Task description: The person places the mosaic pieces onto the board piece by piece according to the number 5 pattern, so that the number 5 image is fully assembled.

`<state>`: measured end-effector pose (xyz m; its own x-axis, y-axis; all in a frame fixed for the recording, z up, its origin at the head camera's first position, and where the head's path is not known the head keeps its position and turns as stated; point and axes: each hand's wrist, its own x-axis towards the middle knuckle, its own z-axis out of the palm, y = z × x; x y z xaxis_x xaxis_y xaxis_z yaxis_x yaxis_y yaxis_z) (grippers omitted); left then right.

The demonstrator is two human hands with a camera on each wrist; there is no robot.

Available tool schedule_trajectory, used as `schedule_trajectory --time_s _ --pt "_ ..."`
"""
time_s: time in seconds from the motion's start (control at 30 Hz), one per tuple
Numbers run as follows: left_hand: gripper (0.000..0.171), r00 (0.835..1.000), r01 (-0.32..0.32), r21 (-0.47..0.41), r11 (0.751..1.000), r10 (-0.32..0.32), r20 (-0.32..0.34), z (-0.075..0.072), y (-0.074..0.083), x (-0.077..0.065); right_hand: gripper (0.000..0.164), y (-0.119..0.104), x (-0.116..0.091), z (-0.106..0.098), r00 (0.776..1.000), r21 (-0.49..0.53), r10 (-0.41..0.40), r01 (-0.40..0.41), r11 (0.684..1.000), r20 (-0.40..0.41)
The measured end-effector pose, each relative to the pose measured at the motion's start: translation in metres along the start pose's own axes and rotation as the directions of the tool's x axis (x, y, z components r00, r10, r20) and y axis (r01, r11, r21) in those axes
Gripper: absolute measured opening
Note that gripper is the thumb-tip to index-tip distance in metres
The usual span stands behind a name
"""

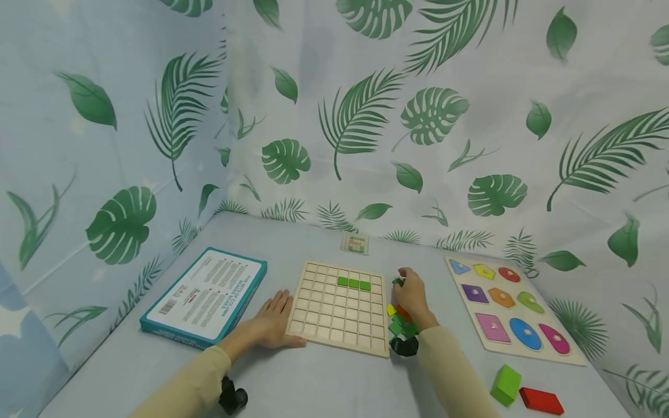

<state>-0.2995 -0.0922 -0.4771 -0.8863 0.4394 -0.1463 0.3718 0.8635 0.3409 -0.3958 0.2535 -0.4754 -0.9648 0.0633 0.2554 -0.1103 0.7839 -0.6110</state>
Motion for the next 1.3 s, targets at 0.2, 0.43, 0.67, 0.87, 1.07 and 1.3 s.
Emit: schedule_trajectory --time_s 0.2,0.43,0.67,0.87,1.07,1.3 --pt "0.109 1.000 -0.001 0.004 1.000 0.001 -0.021 0.006 -0.004 0.004 0.040 -0.001 0.001 0.005 1.000 -0.007 0.013 -0.013 1.000 0.008" --pt "0.106 1.000 0.000 0.005 1.000 0.000 -0.012 0.000 0.002 0.000 0.032 -0.003 -0.001 0.008 1.000 -0.028 0.000 0.001 1.000 0.013" --pt "0.104 1.000 0.016 0.020 1.000 -0.016 0.013 -0.010 0.009 -0.005 0.028 -0.002 -0.003 0.006 1.000 -0.042 -0.018 0.018 0.999 0.005" --pt "0.108 1.000 0.017 0.034 0.999 -0.016 -0.014 0.003 -0.001 0.003 0.030 0.001 -0.007 0.002 0.999 -0.110 -0.042 0.044 0.993 0.021" --pt "0.110 0.999 0.002 0.032 0.999 -0.001 -0.033 0.017 -0.011 0.012 0.034 0.005 -0.009 0.000 0.997 -0.126 -0.056 0.063 0.990 0.057" --pt "0.110 1.000 0.007 0.037 0.999 -0.006 -0.028 0.013 -0.008 0.010 0.033 0.007 -0.007 0.000 0.991 -0.104 -0.111 0.118 0.988 0.073"
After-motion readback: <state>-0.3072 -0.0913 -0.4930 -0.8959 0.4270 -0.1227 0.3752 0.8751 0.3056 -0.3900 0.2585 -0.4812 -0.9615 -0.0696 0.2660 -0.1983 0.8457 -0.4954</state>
